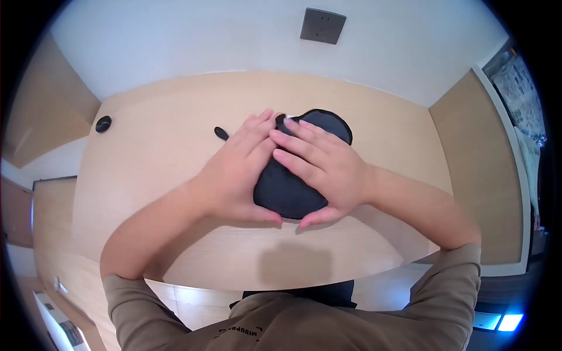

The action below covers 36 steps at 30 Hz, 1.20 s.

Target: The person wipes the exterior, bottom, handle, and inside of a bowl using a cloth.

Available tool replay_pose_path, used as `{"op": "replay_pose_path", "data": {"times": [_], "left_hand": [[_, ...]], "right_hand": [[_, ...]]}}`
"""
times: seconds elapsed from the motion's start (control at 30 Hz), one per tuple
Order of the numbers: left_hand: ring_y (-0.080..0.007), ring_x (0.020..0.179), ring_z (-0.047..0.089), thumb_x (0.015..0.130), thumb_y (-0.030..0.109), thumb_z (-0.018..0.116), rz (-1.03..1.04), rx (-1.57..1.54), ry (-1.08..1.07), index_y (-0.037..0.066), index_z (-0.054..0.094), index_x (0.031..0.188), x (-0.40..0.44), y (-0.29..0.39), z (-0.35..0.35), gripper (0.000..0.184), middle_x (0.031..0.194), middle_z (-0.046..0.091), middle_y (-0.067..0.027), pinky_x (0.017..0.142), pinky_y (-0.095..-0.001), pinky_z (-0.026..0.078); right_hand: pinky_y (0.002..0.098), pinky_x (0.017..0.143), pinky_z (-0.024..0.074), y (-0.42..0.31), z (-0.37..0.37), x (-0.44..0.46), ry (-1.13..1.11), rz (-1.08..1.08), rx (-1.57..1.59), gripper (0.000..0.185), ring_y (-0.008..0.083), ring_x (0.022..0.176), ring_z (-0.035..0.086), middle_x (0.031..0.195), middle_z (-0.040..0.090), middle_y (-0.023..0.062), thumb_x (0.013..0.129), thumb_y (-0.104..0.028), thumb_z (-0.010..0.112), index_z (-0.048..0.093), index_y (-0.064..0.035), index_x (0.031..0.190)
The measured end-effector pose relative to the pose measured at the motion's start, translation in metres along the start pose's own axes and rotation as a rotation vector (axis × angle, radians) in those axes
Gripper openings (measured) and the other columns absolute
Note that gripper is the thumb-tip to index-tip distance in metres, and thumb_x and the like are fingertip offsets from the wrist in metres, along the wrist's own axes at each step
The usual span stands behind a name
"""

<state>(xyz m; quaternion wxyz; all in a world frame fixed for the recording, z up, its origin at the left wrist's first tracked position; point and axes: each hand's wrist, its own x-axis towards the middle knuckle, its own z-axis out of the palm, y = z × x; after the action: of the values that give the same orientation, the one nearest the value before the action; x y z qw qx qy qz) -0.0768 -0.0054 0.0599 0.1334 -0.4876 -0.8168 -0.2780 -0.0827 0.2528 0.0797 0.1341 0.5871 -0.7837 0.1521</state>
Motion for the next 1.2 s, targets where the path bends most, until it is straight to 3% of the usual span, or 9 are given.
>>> {"op": "replay_pose_path", "data": {"times": [0.2,0.37,0.43,0.53,0.6,0.67,0.87,1.0,1.2], "left_hand": [[-0.043,0.113,0.054,0.054,0.041,0.09,-0.027,-0.077,0.008,-0.005,0.056,0.124,0.04,-0.014,-0.007,0.091,0.121,0.058,-0.0249,0.101,-0.0471,0.044],[-0.0369,0.107,0.058,0.065,0.031,0.083,-0.14,-0.253,0.023,0.0,0.061,0.116,0.049,-0.037,-0.007,0.063,0.115,0.061,-0.0184,0.095,-0.0437,0.047],[-0.0358,0.118,0.057,0.071,0.026,0.079,-0.281,-0.346,0.009,0.001,0.062,0.122,0.041,-0.036,-0.004,0.06,0.126,0.059,-0.0194,0.103,-0.0422,0.044],[-0.0368,0.126,0.053,0.071,0.028,0.084,-0.113,-0.388,0.298,0.0,0.057,0.133,0.008,-0.036,0.023,0.073,0.136,0.055,-0.0215,0.108,-0.0423,0.041],[-0.0368,0.141,0.04,0.063,0.042,0.093,-0.282,-0.786,0.385,-0.005,0.024,0.154,-0.018,-0.027,0.044,0.123,0.152,0.038,-0.0272,0.117,-0.0431,0.03],[-0.0402,0.143,0.037,0.053,0.051,0.097,-0.344,-0.729,0.299,-0.006,0.017,0.155,-0.022,-0.02,0.042,0.142,0.153,0.035,-0.0301,0.118,-0.045,0.029],[-0.0494,0.142,0.033,0.048,0.056,0.095,-0.141,-0.011,0.08,-0.011,0.026,0.149,-0.001,0.01,0.008,0.14,0.15,0.034,-0.0341,0.119,-0.0504,0.028],[-0.0507,0.137,0.038,0.05,0.056,0.092,-0.154,0.036,0.044,-0.013,0.039,0.14,0.014,0.019,0.005,0.126,0.143,0.041,-0.0362,0.116,-0.0516,0.032],[-0.0294,0.102,0.063,0.056,0.031,0.095,-0.234,-0.117,0.148,0.003,0.073,0.108,0.036,0.003,-0.001,0.064,0.113,0.069,-0.0131,0.091,-0.0381,0.051]], "right_hand": [[0.0634,0.116,0.0208,-0.015,0.005,0.03,0.024,0.345,-0.038,0.127,0.0542,0.147,0.017,0.159,0.018,0.033,0.071,-0.074,0.072,0.021,0.0076,0.154],[0.0472,0.109,0.0377,0.004,0.006,0.031,0.116,0.638,0.227,0.095,0.0467,0.124,0.05,0.134,0.051,0.0344,0.089,-0.058,0.06,0.034,0.0159,0.143],[0.0491,0.111,0.0352,0.003,0.007,0.027,0.12,0.595,0.179,0.092,0.0487,0.128,0.047,0.137,0.048,0.0354,0.09,-0.054,0.061,0.035,0.0158,0.143],[0.0521,0.115,0.0309,0.001,0.014,0.015,0.156,0.434,-0.009,0.092,0.0515,0.133,0.041,0.142,0.043,0.0367,0.088,-0.052,0.066,0.036,0.0153,0.143],[0.0563,0.117,0.0258,-0.006,0.012,0.011,0.151,0.375,-0.067,0.098,0.055,0.139,0.034,0.148,0.036,0.0376,0.081,-0.054,0.073,0.038,0.0145,0.142],[0.0561,0.115,0.0288,-0.012,0.01,0.009,0.123,0.371,-0.104,0.103,0.0545,0.136,0.037,0.146,0.039,0.0363,0.076,-0.057,0.076,0.04,0.0142,0.141],[0.0542,0.112,0.0347,-0.011,0.002,0.007,0.086,0.202,-0.037,0.096,0.0512,0.129,0.044,0.137,0.048,0.0324,0.075,-0.054,0.077,0.042,0.009,0.139],[0.0524,0.098,0.0416,-0.007,0.009,0.011,0.241,0.289,0.099,0.073,0.0454,0.111,0.052,0.121,0.055,0.026,0.078,-0.045,0.077,0.05,0.0035,0.127],[0.0454,0.083,0.0438,0.004,0.02,0.025,0.482,0.504,0.281,0.032,0.0369,0.091,0.054,0.097,0.059,0.0176,0.09,-0.02,0.066,0.055,-0.0016,0.113]]}}
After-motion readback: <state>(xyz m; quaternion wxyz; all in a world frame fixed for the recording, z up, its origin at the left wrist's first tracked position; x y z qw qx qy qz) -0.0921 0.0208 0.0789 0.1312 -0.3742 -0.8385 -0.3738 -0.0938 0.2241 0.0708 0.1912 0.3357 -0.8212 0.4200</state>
